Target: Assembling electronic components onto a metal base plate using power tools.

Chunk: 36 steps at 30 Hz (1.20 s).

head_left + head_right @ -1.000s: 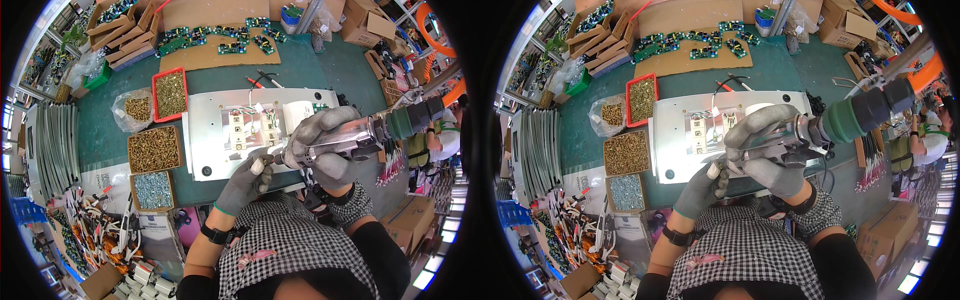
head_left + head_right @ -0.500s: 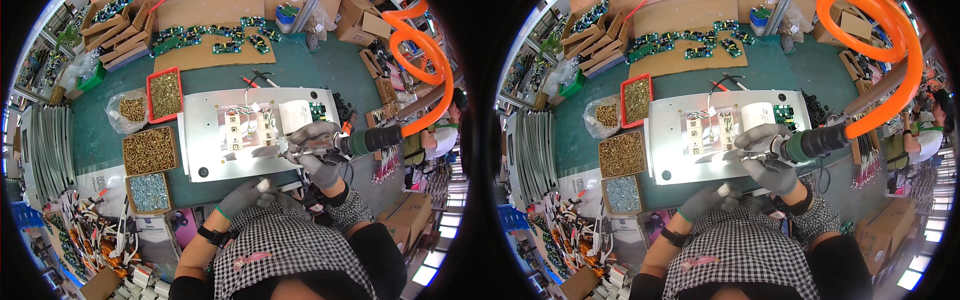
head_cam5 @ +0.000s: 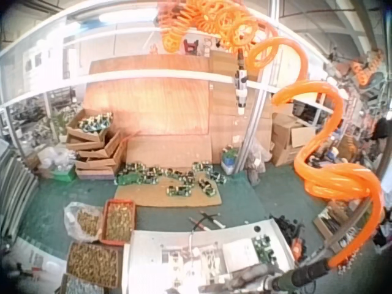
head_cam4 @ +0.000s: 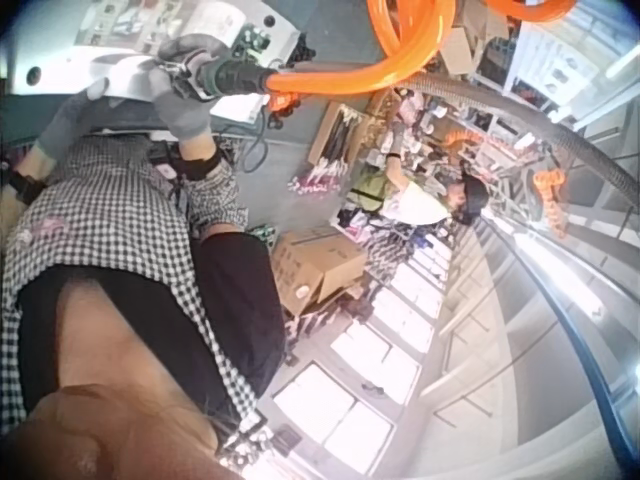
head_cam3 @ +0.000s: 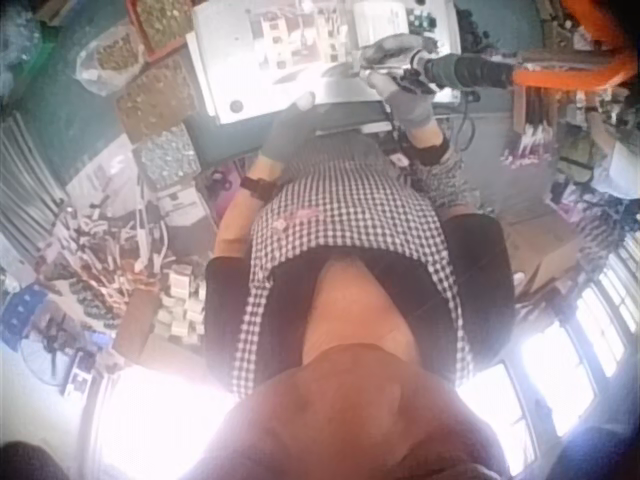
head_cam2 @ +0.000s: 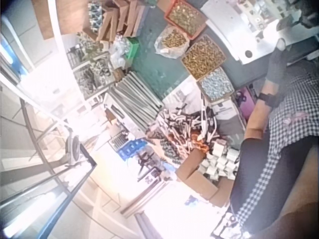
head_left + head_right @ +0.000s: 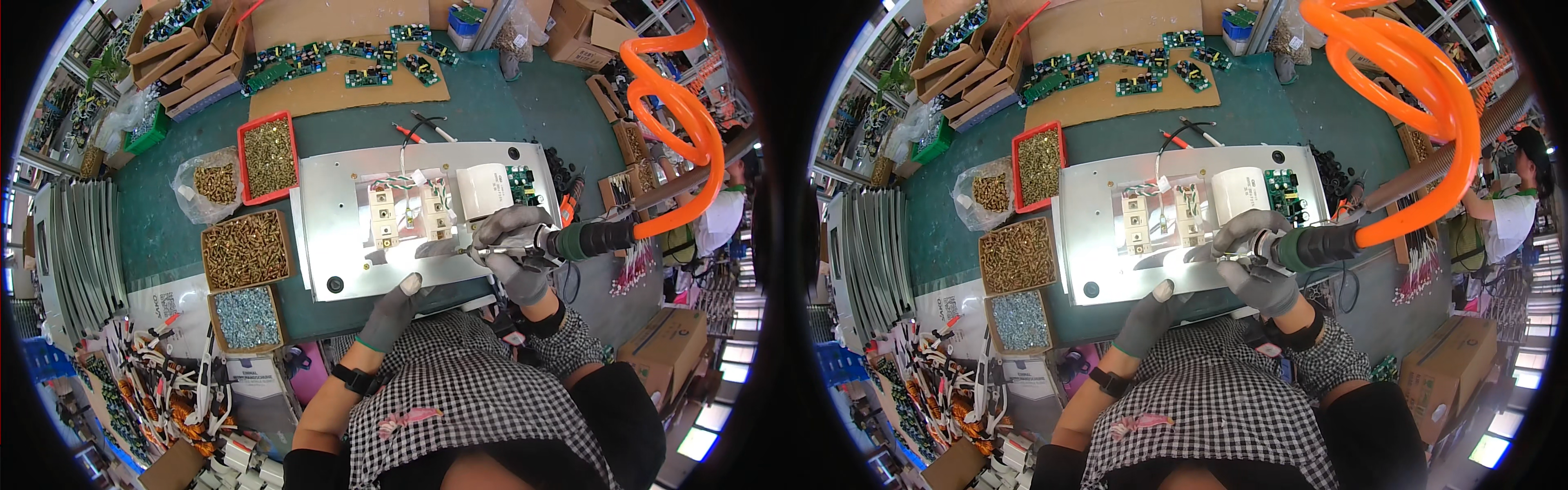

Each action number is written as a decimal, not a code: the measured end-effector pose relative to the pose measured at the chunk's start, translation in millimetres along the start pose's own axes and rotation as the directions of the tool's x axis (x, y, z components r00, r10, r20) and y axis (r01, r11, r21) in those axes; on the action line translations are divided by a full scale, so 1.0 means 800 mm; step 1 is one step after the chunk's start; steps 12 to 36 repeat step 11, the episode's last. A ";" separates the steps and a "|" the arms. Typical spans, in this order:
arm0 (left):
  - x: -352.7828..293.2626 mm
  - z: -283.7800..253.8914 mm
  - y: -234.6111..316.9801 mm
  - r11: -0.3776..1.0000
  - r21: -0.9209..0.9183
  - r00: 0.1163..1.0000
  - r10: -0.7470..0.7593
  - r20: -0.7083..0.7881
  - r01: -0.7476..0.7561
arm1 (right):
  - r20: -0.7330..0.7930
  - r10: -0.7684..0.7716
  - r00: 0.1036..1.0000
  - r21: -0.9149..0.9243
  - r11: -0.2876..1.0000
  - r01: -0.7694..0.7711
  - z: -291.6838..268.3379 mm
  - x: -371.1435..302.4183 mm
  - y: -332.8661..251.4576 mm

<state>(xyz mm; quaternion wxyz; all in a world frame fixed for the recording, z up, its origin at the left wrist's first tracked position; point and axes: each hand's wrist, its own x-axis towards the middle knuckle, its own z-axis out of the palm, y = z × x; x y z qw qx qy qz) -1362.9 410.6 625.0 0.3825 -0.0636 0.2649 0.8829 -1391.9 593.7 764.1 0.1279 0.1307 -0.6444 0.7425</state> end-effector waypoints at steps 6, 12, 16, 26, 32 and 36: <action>-0.005 0.013 0.011 1.000 0.015 1.000 -0.005 -0.020 0.005 | -0.120 0.102 0.988 -0.003 0.995 -0.103 0.004 -0.001 -0.003; -0.011 0.040 0.024 0.998 -0.011 0.998 0.056 -0.006 -0.056 | 0.044 0.055 0.997 -0.019 0.998 -0.055 -0.001 0.005 -0.003; -0.011 0.040 0.024 0.998 -0.011 0.998 0.056 -0.006 -0.056 | 0.044 0.055 0.997 -0.019 0.998 -0.055 -0.001 0.005 -0.003; -0.011 0.040 0.024 0.998 -0.011 0.998 0.056 -0.006 -0.056 | 0.044 0.055 0.997 -0.019 0.998 -0.055 -0.001 0.005 -0.003; -0.011 0.040 0.024 0.998 -0.011 0.998 0.056 -0.006 -0.056 | 0.044 0.055 0.997 -0.019 0.998 -0.055 -0.001 0.005 -0.003; -0.011 0.040 0.024 0.998 -0.011 0.998 0.056 -0.006 -0.056 | 0.044 0.055 0.997 -0.019 0.998 -0.055 -0.001 0.005 -0.003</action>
